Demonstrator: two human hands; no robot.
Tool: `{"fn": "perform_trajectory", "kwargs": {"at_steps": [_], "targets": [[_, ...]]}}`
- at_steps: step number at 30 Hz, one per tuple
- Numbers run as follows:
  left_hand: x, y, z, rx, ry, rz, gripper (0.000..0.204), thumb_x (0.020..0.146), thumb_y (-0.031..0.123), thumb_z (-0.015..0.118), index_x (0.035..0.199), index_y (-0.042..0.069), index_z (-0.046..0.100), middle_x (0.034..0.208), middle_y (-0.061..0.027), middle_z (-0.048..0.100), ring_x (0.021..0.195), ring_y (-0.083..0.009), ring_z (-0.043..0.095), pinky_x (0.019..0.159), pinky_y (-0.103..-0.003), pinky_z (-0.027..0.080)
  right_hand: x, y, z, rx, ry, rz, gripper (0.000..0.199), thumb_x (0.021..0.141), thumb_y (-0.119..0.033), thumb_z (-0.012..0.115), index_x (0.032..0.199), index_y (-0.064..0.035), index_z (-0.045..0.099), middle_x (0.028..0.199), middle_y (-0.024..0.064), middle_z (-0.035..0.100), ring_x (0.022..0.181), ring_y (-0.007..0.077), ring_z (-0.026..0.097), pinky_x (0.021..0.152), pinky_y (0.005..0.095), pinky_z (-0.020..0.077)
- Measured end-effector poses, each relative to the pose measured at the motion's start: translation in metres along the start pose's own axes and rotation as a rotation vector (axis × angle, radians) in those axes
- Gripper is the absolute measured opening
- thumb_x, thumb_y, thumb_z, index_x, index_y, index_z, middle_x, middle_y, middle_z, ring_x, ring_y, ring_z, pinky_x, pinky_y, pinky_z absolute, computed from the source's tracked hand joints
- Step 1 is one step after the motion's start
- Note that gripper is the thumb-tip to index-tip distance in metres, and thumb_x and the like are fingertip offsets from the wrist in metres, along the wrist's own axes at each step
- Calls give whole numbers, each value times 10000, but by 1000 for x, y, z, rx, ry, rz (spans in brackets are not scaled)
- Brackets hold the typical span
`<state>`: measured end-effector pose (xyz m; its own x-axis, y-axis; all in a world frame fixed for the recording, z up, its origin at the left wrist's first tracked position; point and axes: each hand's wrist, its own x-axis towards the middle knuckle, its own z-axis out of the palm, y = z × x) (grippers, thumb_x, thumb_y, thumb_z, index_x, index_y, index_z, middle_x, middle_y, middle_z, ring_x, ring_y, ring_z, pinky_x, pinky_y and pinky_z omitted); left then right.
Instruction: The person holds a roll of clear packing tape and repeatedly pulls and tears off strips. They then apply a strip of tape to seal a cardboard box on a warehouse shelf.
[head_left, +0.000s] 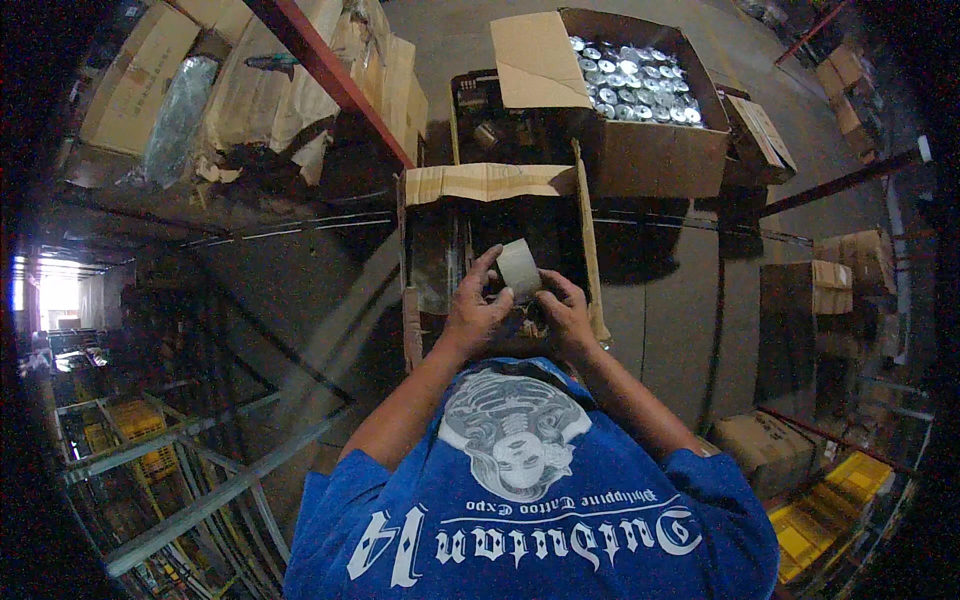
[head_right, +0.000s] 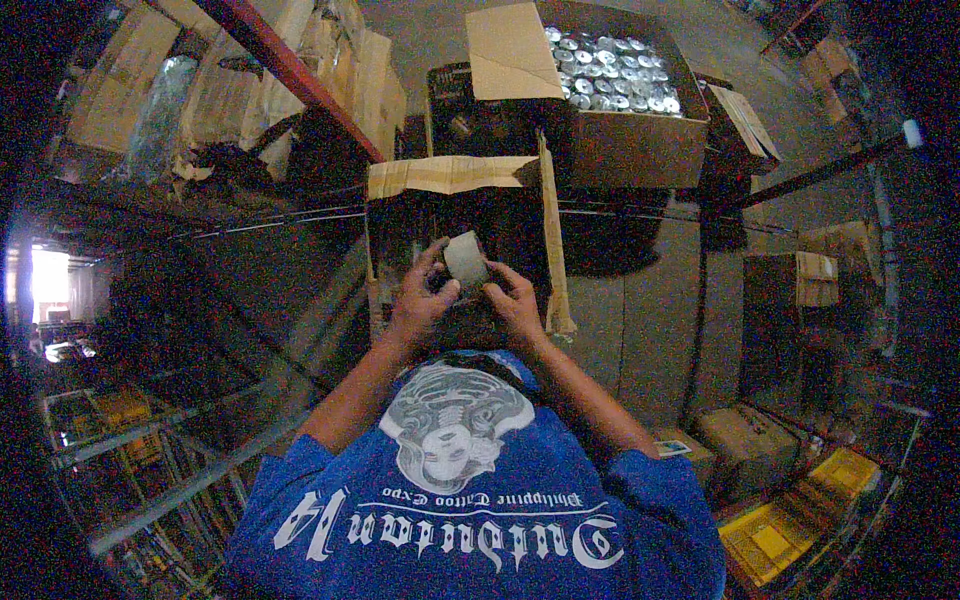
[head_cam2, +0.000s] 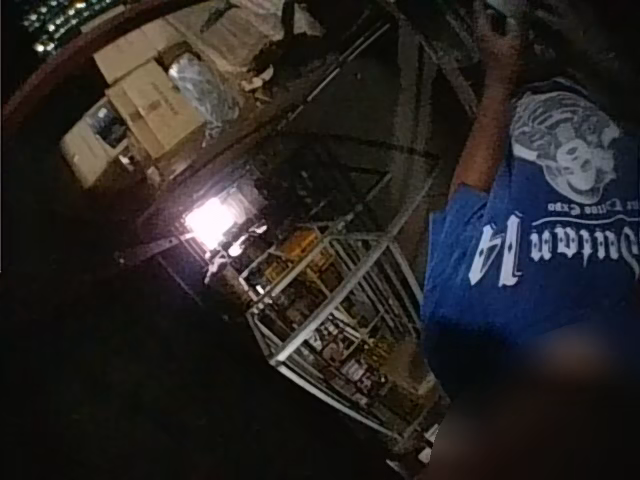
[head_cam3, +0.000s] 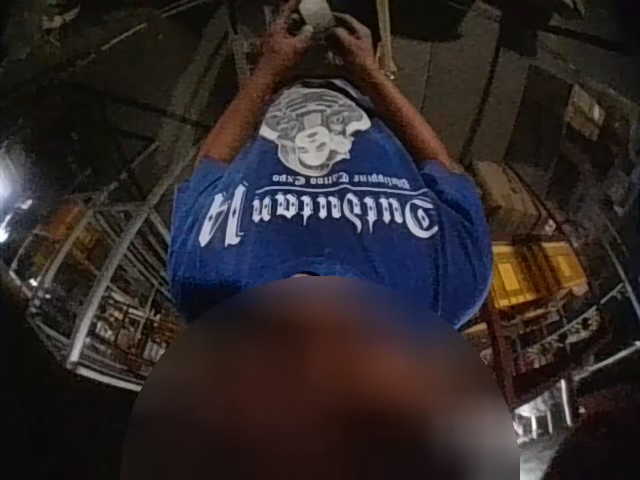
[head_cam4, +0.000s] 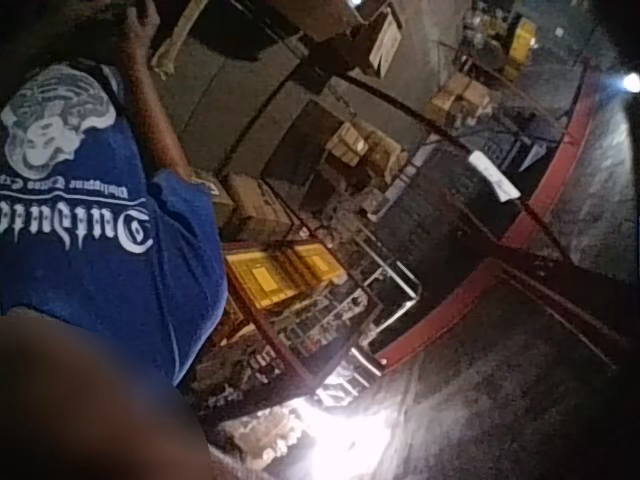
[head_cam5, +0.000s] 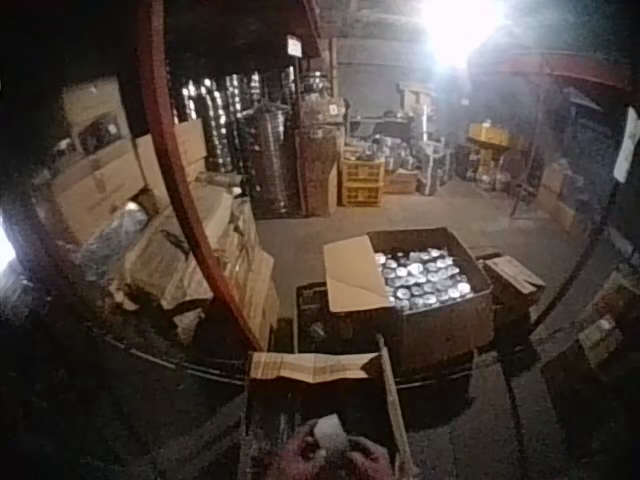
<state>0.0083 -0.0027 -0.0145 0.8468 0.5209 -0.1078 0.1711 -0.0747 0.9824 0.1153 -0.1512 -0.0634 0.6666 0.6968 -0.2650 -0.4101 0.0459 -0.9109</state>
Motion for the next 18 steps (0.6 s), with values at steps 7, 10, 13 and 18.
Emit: {"fn": "perform_trajectory", "kwargs": {"at_steps": [7,10,13,18], "targets": [[2,11,-3,607,169,383,363,881,100,688,1244,102,669,1188,-172,605,1040,-328,645,890,-397,545,-2,5,5,-334,87,-50,388,915,-210,744,1235,-14,647,1099,119,721,1021,197,670,924,319,513],[3,17,-3,633,107,450,334,860,108,711,1194,116,697,1117,-183,622,1003,-376,639,854,-418,556,-3,2,8,-439,100,-88,352,920,-182,732,1212,-5,647,1053,127,720,962,185,677,864,310,525],[5,22,-5,697,48,484,347,835,78,709,1182,93,693,1071,-175,646,977,-367,648,825,-423,558,-5,-8,9,-540,89,-217,318,932,-163,711,1194,5,643,989,121,715,894,186,677,793,309,538],[10,29,-9,754,-14,568,263,812,103,698,1065,32,684,984,-154,649,913,-348,649,772,-431,552,-7,-15,15,-578,89,-266,321,907,-198,739,1174,-36,666,995,199,732,907,295,739,790,368,560]]}}
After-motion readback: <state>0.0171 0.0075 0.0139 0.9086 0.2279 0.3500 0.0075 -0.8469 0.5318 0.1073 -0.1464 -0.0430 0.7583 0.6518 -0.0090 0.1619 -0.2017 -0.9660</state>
